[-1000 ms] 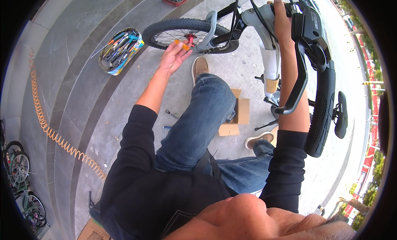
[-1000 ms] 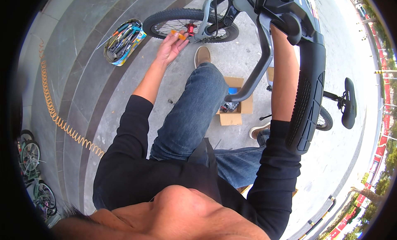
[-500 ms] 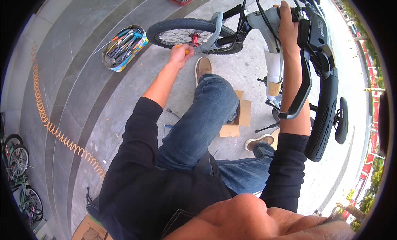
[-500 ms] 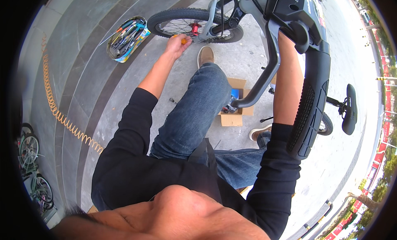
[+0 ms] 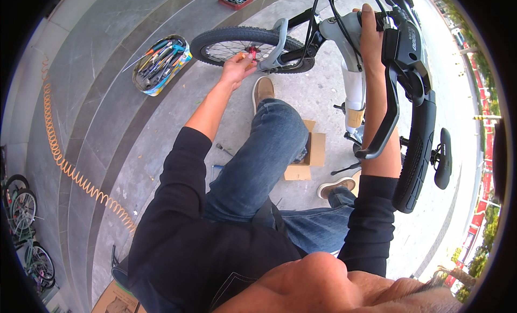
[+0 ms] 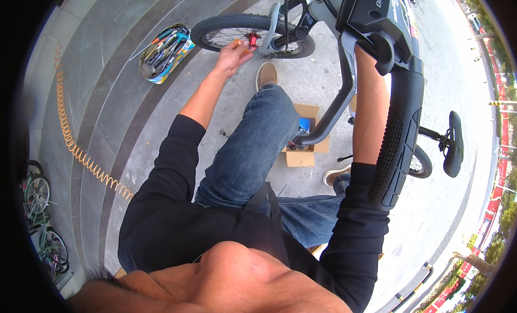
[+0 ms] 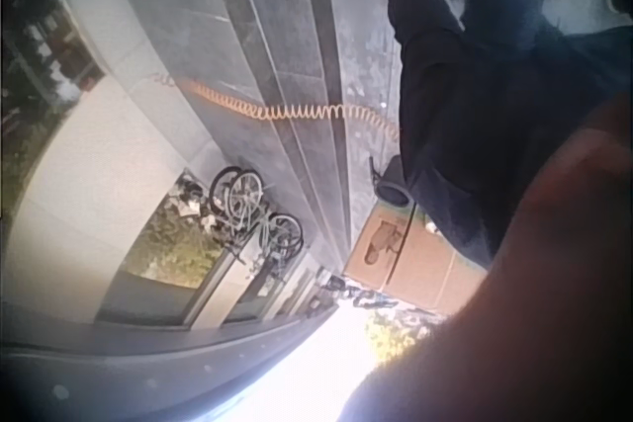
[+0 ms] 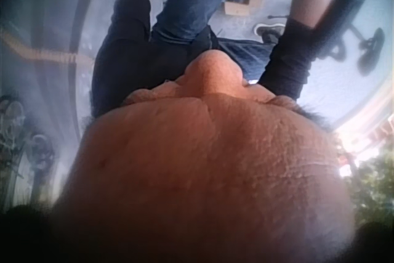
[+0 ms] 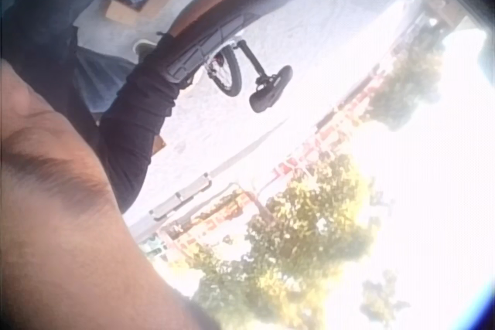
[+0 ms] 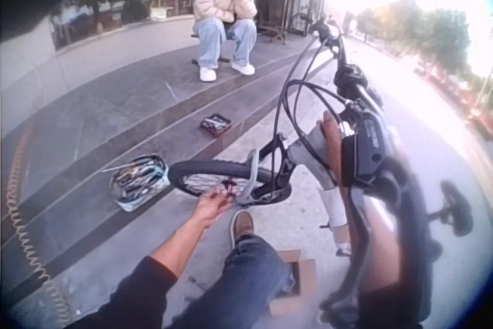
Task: The person assembles a bicycle by attaching the front wheel to the fork, securing it with a quick-release skewer, and installing reflectors on both wheels. They use tools from a box and handle the wheel, reflectors, and skewer.
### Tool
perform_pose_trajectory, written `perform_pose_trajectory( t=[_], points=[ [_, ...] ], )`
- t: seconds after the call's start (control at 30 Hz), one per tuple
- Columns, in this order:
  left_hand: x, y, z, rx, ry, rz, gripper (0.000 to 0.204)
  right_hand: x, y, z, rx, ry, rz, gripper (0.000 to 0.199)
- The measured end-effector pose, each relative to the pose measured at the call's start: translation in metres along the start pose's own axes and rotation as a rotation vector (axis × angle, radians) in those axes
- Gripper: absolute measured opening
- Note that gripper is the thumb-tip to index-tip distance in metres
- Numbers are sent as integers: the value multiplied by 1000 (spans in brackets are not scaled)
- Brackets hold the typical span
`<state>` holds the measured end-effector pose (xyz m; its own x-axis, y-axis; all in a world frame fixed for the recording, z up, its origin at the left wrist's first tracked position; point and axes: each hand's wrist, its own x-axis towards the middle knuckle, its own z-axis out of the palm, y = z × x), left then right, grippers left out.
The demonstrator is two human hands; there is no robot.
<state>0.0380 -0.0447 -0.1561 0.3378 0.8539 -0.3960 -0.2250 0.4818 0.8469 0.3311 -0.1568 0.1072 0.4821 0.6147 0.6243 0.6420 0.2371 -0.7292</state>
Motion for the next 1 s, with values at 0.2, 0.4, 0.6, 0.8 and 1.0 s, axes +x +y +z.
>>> perform_pose_trajectory(
  t=[0.2, 0.4, 0.6, 0.8, 1.0],
  points=[
    [10, 6, 6, -191, 29, -33, 26, -3, 1, 1, 15, 1, -2, 55],
    [18, -1, 4, -333, -8, -17, 26, -2, 3, -2, 34, 16, -10, 55],
    [14, 2, 10, -278, 21, -13, 30, -2, 5, -3, 47, 21, -13, 55],
    [20, 5, 25, -252, 85, -27, 36, -2, 6, -3, 49, 14, -11, 55],
    [17, 4, 33, -214, 161, -17, 35, -2, 8, -3, 51, 11, -16, 55]
  ],
)
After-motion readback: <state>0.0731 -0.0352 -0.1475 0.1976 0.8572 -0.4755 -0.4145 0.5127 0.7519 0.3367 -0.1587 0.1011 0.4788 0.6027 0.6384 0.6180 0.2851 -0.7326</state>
